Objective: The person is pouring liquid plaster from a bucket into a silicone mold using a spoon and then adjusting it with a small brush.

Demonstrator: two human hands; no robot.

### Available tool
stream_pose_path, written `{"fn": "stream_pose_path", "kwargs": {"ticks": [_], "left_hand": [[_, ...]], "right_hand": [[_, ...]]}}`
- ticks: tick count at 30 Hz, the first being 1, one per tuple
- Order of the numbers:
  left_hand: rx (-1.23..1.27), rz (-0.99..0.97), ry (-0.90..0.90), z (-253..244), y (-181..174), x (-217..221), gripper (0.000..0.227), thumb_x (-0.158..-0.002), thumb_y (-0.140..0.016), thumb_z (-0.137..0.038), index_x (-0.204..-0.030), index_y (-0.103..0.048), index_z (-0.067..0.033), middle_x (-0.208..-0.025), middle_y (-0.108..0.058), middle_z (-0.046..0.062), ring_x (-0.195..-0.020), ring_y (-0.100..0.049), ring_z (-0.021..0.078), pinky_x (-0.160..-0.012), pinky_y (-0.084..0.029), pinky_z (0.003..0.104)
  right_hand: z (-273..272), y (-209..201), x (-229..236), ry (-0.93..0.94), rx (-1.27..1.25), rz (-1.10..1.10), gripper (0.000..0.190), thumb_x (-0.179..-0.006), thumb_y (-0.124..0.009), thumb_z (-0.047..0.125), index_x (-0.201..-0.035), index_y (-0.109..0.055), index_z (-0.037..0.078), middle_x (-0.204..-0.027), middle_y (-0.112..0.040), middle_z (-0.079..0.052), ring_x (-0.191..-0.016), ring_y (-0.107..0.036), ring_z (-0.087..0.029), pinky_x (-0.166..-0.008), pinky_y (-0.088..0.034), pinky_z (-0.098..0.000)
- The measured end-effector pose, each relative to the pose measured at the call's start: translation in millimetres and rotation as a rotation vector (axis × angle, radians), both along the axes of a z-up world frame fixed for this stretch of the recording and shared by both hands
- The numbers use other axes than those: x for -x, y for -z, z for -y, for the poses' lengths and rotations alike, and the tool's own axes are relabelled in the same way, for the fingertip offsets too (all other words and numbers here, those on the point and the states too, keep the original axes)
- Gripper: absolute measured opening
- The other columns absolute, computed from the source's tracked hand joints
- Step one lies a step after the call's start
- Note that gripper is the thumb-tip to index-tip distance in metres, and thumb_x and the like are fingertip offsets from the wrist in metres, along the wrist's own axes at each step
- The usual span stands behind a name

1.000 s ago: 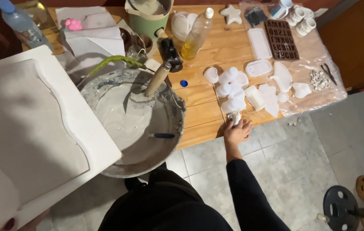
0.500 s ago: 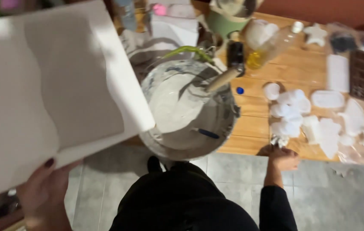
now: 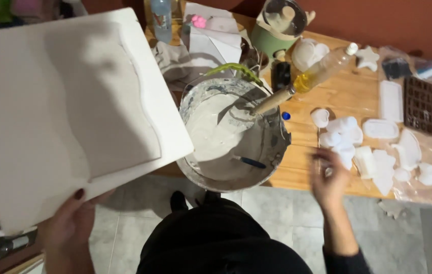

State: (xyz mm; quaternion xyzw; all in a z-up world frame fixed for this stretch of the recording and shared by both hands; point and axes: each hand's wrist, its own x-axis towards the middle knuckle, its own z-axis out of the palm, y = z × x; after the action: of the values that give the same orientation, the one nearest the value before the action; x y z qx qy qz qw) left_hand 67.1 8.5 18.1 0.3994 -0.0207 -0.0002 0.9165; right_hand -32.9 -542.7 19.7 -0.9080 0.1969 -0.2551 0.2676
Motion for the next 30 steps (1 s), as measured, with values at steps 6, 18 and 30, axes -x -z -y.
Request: {"fn": "stream_pose_path", "kwargs": {"ticks": [6,18,30], "left_hand": [[0.022,-0.102,0.029,16,38,-10,0.08,-0.091,-0.054,0.012,-0.166,-0.027,-0.0018,-0.15,-0.049,0.02,-0.132,-0.055,0.0406,-0.097,-0.055,0.065],[-0.032,-0.086,0.064,23,11,-26,0.086,-0.084,-0.055,0.011,-0.162,-0.028,-0.0129,-0.15,-0.046,0.01,-0.132,-0.054,0.0323,-0.084,-0.058,0.069],[-0.035,-0.099,0.086,13,5,-35,0.084,-0.083,-0.057,0.011,-0.16,-0.031,-0.0129,-0.145,-0.05,0.009,-0.127,-0.058,0.0283,-0.084,-0.059,0.068]], "right_hand": [[-87,37,-111,-0.715,0.603,-0.789,0.018,-0.084,-0.071,0.018,-0.1,-0.077,0.014,-0.102,-0.074,-0.012,-0.102,-0.068,-0.032,-0.092,-0.052,-0.0436],[-98,53,-149,-0.547,0.734,-1.155,0.034,-0.088,-0.064,0.016,-0.122,-0.069,0.011,-0.118,-0.068,-0.015,-0.113,-0.064,-0.033,-0.093,-0.048,-0.0461],[-85,126,-181,-0.564,0.703,-0.456,0.028,-0.087,-0.057,0.011,-0.108,-0.074,0.017,-0.095,-0.07,-0.007,-0.099,-0.065,-0.027,-0.095,-0.043,-0.046]]}}
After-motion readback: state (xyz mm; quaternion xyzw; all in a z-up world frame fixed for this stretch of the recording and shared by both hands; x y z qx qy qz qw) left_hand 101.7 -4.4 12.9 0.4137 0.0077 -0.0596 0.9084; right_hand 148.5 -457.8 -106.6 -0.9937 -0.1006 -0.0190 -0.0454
